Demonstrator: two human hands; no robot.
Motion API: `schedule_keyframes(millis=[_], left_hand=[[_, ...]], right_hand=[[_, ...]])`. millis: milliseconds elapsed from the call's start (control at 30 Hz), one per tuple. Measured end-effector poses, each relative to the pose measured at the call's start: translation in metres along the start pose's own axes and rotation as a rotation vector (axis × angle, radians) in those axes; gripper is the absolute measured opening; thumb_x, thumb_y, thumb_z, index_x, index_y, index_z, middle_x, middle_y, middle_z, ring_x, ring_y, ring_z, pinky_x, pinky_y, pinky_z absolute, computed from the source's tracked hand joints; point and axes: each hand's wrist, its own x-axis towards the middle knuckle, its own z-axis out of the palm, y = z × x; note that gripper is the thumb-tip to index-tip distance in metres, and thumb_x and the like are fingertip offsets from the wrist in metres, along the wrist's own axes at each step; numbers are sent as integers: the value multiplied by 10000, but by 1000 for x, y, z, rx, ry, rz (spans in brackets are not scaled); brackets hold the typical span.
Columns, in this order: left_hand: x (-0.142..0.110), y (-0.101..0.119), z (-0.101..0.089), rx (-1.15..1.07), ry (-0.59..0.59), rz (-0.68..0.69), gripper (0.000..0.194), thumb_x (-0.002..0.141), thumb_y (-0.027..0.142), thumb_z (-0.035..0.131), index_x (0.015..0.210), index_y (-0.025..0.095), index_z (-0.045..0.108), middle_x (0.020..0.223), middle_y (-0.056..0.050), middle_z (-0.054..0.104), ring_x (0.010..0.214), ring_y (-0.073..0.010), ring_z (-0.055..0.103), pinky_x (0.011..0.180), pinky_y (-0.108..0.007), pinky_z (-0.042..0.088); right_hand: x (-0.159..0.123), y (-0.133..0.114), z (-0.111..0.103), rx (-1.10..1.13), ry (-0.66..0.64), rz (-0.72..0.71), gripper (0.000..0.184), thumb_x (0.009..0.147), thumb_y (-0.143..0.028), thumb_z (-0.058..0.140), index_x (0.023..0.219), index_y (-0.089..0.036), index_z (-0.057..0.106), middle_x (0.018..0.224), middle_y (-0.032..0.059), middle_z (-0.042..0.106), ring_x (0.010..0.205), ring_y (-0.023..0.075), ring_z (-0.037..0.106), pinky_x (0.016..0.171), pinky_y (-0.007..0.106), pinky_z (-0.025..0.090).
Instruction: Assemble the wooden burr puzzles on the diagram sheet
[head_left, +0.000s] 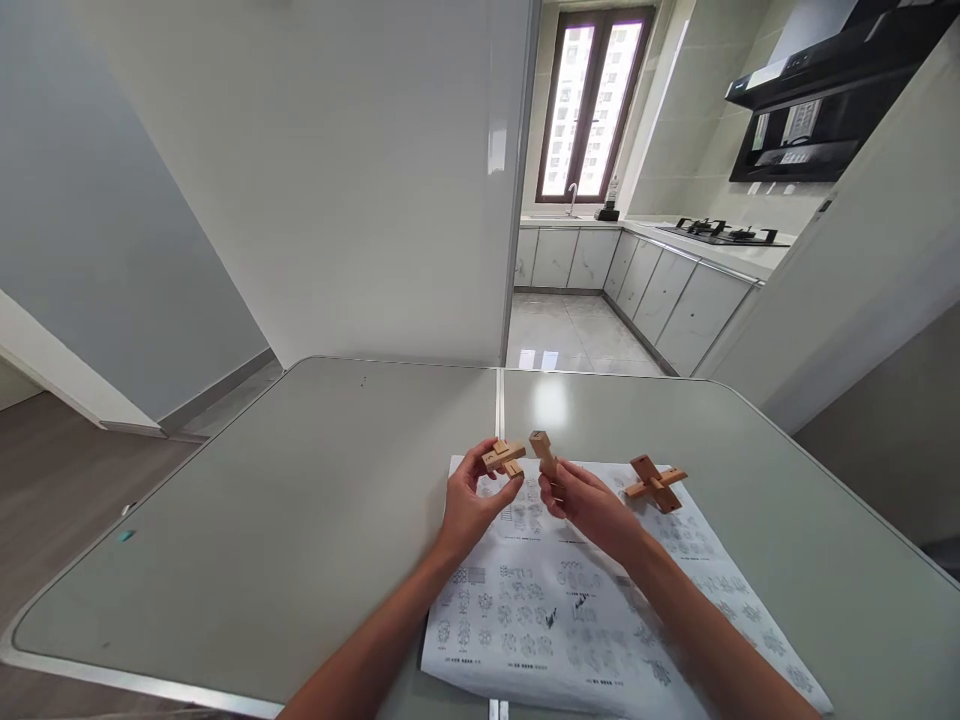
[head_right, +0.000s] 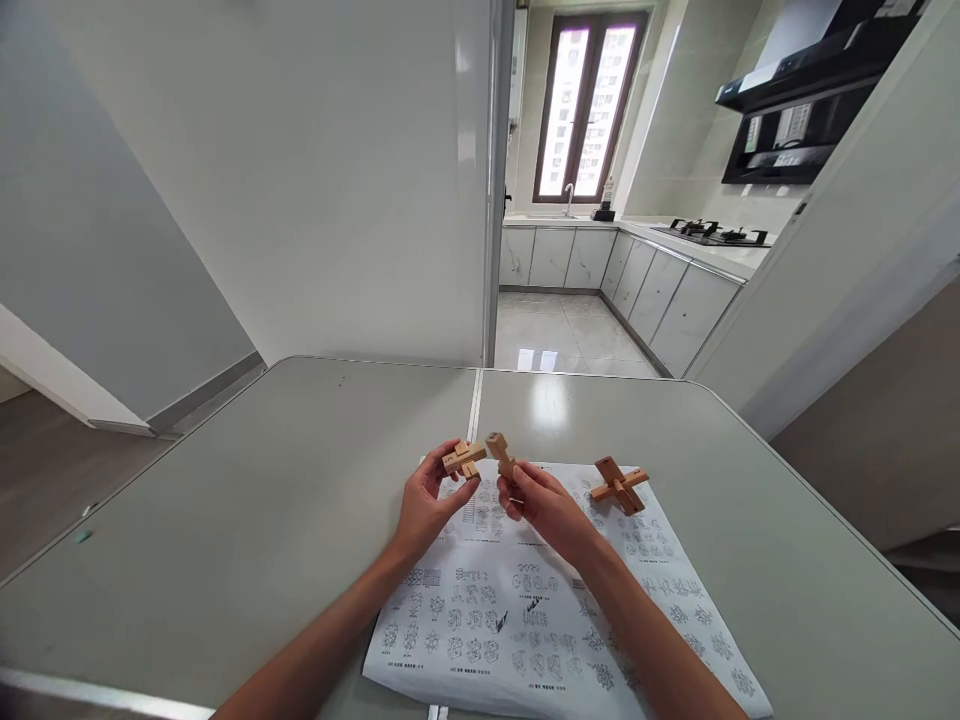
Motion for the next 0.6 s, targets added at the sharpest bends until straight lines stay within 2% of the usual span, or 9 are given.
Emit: schedule_keyframes(millis=[200,367,600], left_hand=[[-3,-3,4,-145,-161,-72,642,745,349,891,1330,203,670,1209,-108,735,1063,-242,678,943,-384,548],[-3,-4,3,-194,-212,-108,677,743,341,904,1361,221,654,1247,-113,736,1112,-260,684,995,-410,539],[-5,0,2,-243,-258,-161,678,750,356,899,1373,242,656,1228,-99,751,1119,-275,700,997,-423,551]], right_hand=[[-4,6,9,71,-118,89,392,916,-587,705,1005,-206,718,838,40,566,701,165,500,616,289,416],[-4,7,10,111,-149,92,371,896,-564,728,910,-195,696,796,27,522,662,154,477,591,284,408],[-6,13,12,68,-153,101,376,888,-584,661,836,-215,613,791,34,475,640,167,396,587,311,411]])
